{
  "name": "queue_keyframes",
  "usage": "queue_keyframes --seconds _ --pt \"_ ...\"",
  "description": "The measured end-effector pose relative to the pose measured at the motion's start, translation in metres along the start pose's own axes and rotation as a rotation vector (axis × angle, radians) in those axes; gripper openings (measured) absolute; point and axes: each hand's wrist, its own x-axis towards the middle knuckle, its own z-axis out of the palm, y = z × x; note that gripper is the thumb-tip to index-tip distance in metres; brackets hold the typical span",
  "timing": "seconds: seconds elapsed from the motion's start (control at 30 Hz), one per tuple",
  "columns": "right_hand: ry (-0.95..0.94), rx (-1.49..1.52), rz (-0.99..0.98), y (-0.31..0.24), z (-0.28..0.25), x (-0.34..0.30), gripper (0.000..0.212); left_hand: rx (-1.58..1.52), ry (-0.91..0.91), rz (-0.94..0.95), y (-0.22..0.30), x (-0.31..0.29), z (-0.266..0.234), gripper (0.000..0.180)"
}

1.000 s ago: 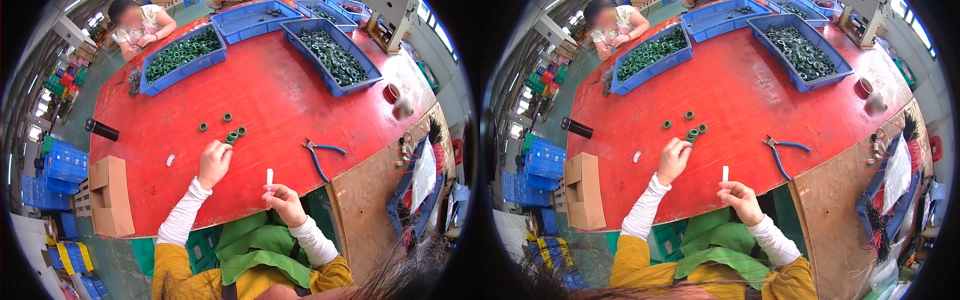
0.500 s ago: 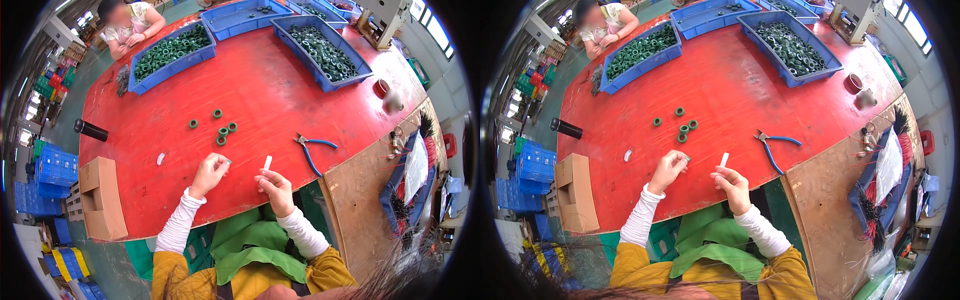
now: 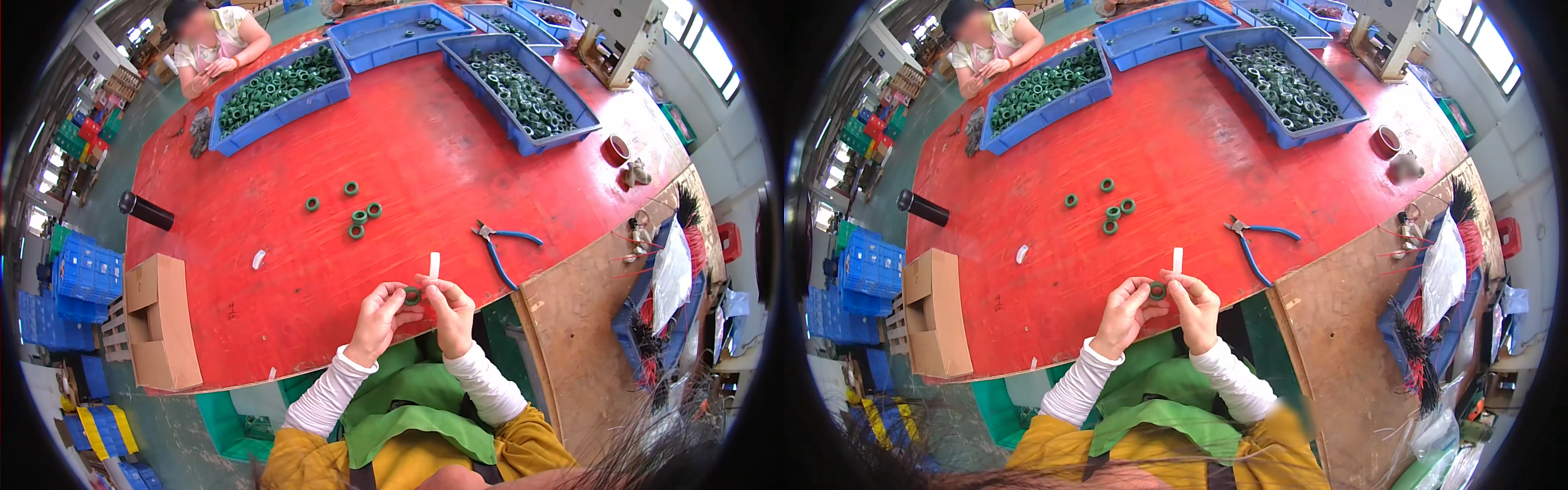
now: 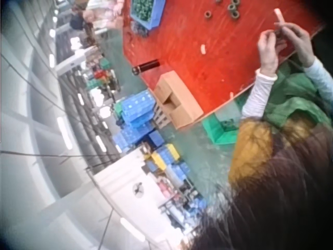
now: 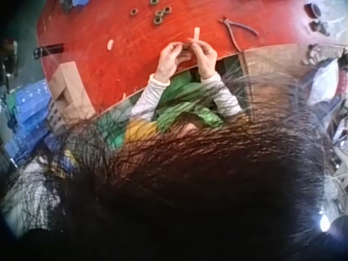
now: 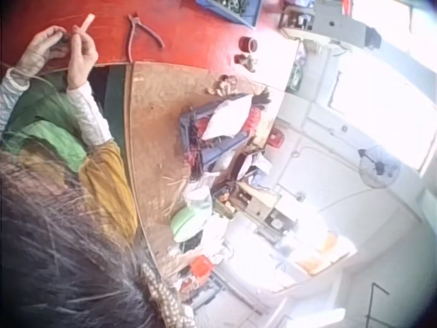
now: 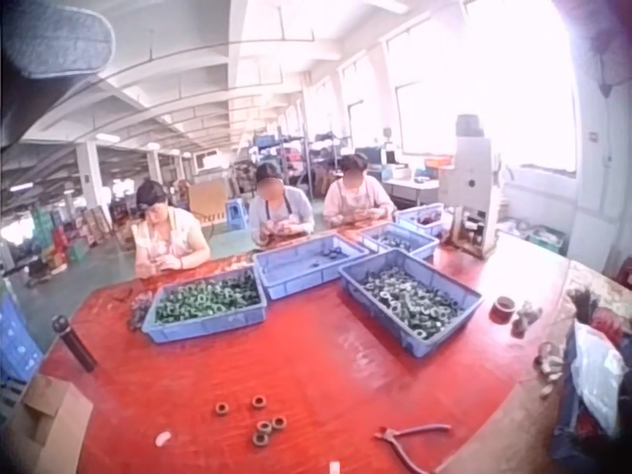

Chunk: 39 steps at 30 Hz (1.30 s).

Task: The person assembles small green plastic components and white parts by hand on a factory table.

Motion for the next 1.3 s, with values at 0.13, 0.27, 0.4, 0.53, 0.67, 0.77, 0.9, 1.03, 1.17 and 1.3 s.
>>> queue_keyframes --seconds 0.13,0.27,0.4,0.53,0.67,0.77,0.9,1.03,1.17,1.3 --pt "-0.031 0.271 0.178 -0.001 -0.01 0.002 0.015 0.018 0.026 0.07 -0.002 -0.002 0.006 0.015" --pt "-0.062 0.387 0.311 -0.006 -0.013 -0.001 0.013 0.052 0.04 0.061 -0.004 -0.004 0.008 0.015" --pt "-0.045 0.347 0.266 -0.003 -0.015 -0.002 0.014 0.061 0.031 0.061 -0.005 -0.008 0.015 0.016" --pt "-0.03 0.303 0.208 -0.003 -0.013 -0.002 0.014 0.077 0.032 0.068 -0.008 -0.01 0.018 0.016" --pt "-0.048 0.037 -0.031 -0.002 -0.012 -0.002 0.014 0.12 0.038 0.1 -0.012 -0.009 0.017 0.017" --pt "-0.057 -0.066 -0.113 0.001 -0.014 0.0 0.013 0.152 0.034 0.1 -0.012 -0.01 0.019 0.017" --pt "-0.11 -0.104 -0.082 0.002 -0.021 -0.001 0.014 0.168 0.033 0.092 -0.013 -0.012 0.019 0.017" --pt "-0.126 0.0 0.07 -0.007 -0.022 -0.003 0.016 0.18 0.033 0.1 -0.01 -0.012 0.021 0.018" --pt "-0.145 0.007 0.066 -0.009 -0.022 -0.004 0.018 0.18 0.038 0.099 -0.009 -0.012 0.022 0.018" --pt "-0.157 0.007 0.098 -0.006 -0.024 -0.005 0.018 0.171 0.036 0.105 -0.01 -0.011 0.022 0.02"
